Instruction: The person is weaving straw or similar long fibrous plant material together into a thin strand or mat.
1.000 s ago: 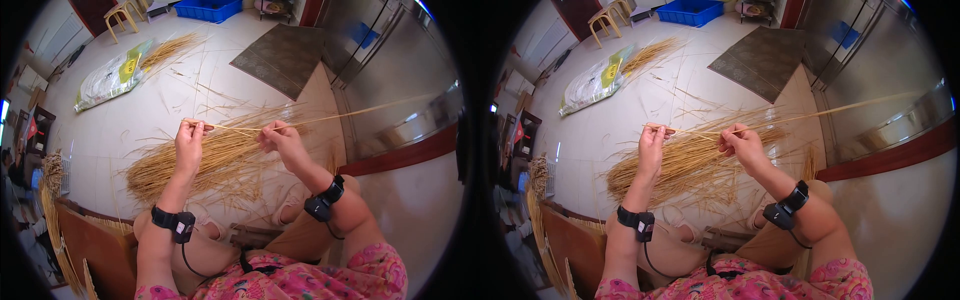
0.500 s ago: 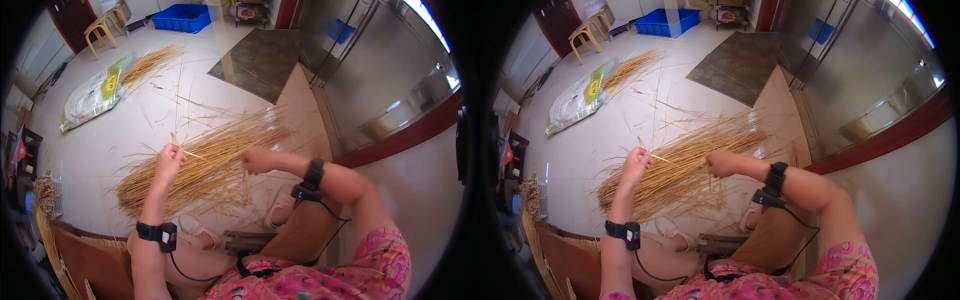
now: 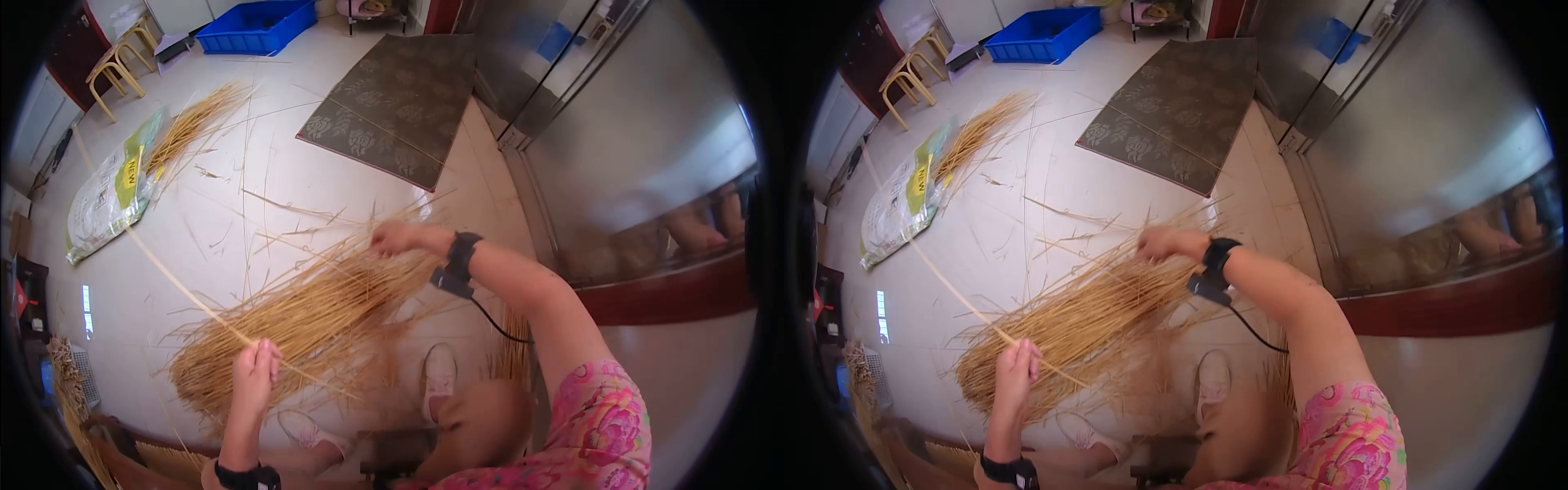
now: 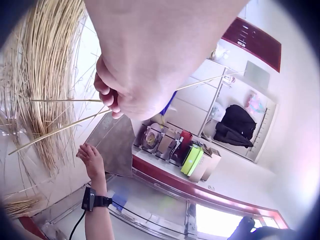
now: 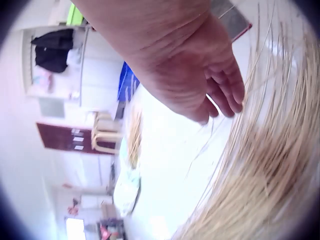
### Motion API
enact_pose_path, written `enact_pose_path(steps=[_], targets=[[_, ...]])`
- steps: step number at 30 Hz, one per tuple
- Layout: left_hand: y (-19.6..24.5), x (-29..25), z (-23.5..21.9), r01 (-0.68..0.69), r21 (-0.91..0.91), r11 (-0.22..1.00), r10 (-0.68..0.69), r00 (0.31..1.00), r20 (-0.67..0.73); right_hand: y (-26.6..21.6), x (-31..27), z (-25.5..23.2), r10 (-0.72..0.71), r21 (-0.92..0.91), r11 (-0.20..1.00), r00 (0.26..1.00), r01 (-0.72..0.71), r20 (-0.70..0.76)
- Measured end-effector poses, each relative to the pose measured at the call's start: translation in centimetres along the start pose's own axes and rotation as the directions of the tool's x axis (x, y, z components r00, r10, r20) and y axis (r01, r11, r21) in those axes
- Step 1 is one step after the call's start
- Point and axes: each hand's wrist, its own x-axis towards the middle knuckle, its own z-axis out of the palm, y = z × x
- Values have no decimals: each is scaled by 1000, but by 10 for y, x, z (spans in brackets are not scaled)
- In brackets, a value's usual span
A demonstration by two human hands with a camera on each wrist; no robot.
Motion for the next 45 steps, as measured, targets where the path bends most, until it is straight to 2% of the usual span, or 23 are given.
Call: enact_pose_path(steps=[1, 2, 3, 5, 7, 8, 10, 11, 14, 17, 20, 23, 25, 26, 28, 29, 32, 34, 37, 39, 40, 45], targets=[[0, 4, 2, 39, -16, 999, -38, 999, 11, 54, 19, -16, -2, -78, 997, 966, -19, -259], [0, 8, 4, 77, -32, 997, -76, 997, 20, 108, 37, -32, -3, -132, 989, 874, -70, -486], [-2, 12, 6, 114, -45, 992, -113, 993, 29, 120, 30, -53, 221, -110, 934, 789, -341, -573], [-10, 19, 9, 136, 18, 991, -136, 990, 39, 175, 29, -78, 277, -63, 884, 628, -462, -727], [-13, 28, 9, 163, 100, 982, -166, 986, 27, 213, 30, -90, 363, 24, 852, 556, -524, -748], [-15, 31, 9, 174, 83, 981, -176, 984, 26, 224, 35, -91, 375, 40, 840, 526, -541, -763], [-16, 37, 9, 198, 45, 979, -199, 980, 25, 216, 32, -98, 396, 70, 816, 467, -574, -790], [-15, 40, 9, 204, 55, 977, -205, 978, 22, 208, 33, -103, 497, 148, 785, 469, -602, -730], [-13, 48, 10, 214, 89, 973, -215, 977, 4, 239, 49, -105, 560, 175, 761, 495, -625, -665], [-12, 53, 11, 213, 123, 969, -215, 977, -1, 225, 39, -101, 456, 2, 757, 526, -654, -719], [-13, 55, 11, 199, 121, 972, -201, 980, 2, 237, 40, -91, 346, -201, 741, 621, -640, -703], [-8, 56, 11, 196, 106, 975, -198, 980, 13, 201, 25, -93, 174, -263, 802, 632, -536, -755], [-9, 54, 9, 187, 97, 977, -191, 981, 25, 185, 15, -81, -67, -402, 866, 730, -296, -680], [-10, 54, 9, 178, 100, 979, -182, 983, 36, 178, 9, -73, -189, -462, 871, 753, -168, -631], [-10, 53, 9, 162, 104, 981, -168, 984, 54, 147, -4, -52, -219, -523, 853, 911, 3, -351], [-9, 52, 9, 170, 102, 980, -177, 983, 55, 132, -7, -47, -228, -530, 843, 953, 92, -197], [-5, 51, 12, 186, 96, 978, -192, 980, 59, 95, 4, -60, -108, -449, 892, 942, -49, -318], [-3, 50, 11, 179, 92, 980, -184, 981, 60, 124, 44, -66, -120, -453, 865, 787, -216, -605], [-9, 49, 7, 174, 28, 984, -176, 983, 61, 161, 93, -74, -41, -462, 714, 627, -526, -778], [-5, 50, 8, 175, 77, 982, -180, 982, 57, 197, 112, -69, -45, -533, 631, 659, -564, -751], [-3, 50, 8, 176, 99, 979, -182, 982, 53, 197, 117, -68, -48, -568, 586, 676, -577, -736], [-5, 51, 5, 198, 54, 979, -201, 978, 58, 181, 111, -74, -16, -583, 599, 720, -549, -694]])
